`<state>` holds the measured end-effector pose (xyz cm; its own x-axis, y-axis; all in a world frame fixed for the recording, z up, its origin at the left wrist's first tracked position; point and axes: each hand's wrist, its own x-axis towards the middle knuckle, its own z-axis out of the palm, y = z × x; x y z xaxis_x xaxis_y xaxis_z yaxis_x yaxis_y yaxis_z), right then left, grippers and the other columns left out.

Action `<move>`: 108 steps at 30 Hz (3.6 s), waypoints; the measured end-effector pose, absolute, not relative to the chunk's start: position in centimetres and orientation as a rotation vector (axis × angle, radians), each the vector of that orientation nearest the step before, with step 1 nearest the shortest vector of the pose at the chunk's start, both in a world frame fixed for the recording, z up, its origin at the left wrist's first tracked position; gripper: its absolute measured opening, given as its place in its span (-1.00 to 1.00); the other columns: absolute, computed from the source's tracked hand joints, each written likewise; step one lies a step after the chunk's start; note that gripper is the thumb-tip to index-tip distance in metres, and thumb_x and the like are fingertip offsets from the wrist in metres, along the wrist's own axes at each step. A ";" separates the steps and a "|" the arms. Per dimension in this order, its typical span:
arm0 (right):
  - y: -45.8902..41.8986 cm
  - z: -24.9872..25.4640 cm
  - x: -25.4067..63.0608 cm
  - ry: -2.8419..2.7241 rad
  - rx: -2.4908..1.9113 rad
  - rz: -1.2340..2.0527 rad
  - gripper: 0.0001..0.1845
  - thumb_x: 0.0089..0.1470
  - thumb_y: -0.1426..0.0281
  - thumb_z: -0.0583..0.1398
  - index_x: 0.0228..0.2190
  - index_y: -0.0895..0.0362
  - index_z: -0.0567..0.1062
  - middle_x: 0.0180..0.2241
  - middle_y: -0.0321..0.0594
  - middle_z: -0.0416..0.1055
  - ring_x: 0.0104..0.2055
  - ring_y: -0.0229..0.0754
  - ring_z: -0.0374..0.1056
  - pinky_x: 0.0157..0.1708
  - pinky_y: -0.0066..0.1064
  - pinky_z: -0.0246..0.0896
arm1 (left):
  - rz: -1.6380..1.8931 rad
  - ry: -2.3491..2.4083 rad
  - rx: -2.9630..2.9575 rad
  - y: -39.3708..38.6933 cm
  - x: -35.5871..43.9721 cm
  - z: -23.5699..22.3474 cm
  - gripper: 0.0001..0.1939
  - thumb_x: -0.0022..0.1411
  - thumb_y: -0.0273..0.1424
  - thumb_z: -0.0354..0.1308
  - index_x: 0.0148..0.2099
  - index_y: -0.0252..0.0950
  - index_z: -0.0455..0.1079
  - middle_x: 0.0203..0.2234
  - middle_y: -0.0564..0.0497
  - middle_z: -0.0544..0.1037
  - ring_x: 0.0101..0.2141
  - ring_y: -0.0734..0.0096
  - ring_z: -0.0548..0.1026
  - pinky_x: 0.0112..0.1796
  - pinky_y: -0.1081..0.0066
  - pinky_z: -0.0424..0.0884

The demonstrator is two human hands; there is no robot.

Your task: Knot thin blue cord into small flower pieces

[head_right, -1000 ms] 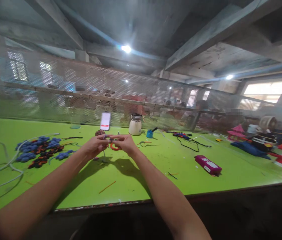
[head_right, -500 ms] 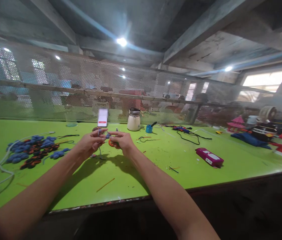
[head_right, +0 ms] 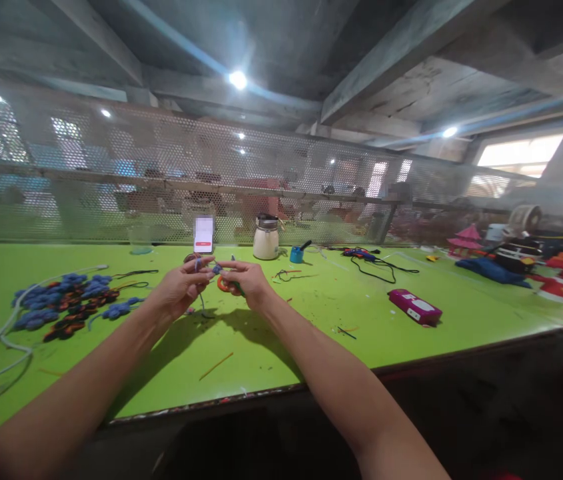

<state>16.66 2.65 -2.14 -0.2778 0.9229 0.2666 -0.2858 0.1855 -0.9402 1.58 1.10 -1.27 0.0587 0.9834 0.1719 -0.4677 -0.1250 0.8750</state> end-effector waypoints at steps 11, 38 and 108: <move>2.3 -1.9 16.5 -1.291 -0.673 1.396 -0.55 -0.34 0.43 0.35 -0.26 0.25 0.55 -0.67 -0.32 0.35 -0.68 -0.43 0.11 -0.68 -0.54 -0.18 | 1.456 0.660 0.986 0.7 1.6 -1.0 -0.61 -0.17 -0.74 0.21 -0.21 -0.43 0.43 -0.58 0.03 0.51 -0.50 0.57 0.45 -0.42 0.56 0.34; 3.0 -2.3 17.2 -1.443 -0.665 1.354 -0.57 -0.29 0.39 0.33 -0.26 0.22 0.56 -0.67 -0.35 0.30 -0.68 -0.45 0.03 -0.68 -0.53 -0.26 | 1.487 0.795 1.077 0.8 1.4 -1.0 -0.64 -0.26 -0.61 0.28 -0.28 -0.40 0.49 -0.56 0.02 0.48 -0.52 0.56 0.35 -0.47 0.51 0.23; 0.4 1.3 19.3 -2.550 -1.134 0.058 -0.61 0.01 0.50 0.15 -0.11 -0.04 0.51 -0.47 -0.15 0.47 -0.57 -0.32 0.09 -0.50 -0.43 -0.08 | 1.150 1.129 1.703 1.4 0.7 -1.1 -0.74 -0.19 -0.58 0.23 -0.33 -0.36 0.55 -0.71 0.06 0.36 -0.63 0.52 0.24 -0.52 0.45 0.17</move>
<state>19.30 0.42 1.33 -0.6191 0.7270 0.2971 0.7127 0.6790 -0.1761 0.65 1.40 -1.08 0.1972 0.9450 0.2610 0.2430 -0.3050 0.9208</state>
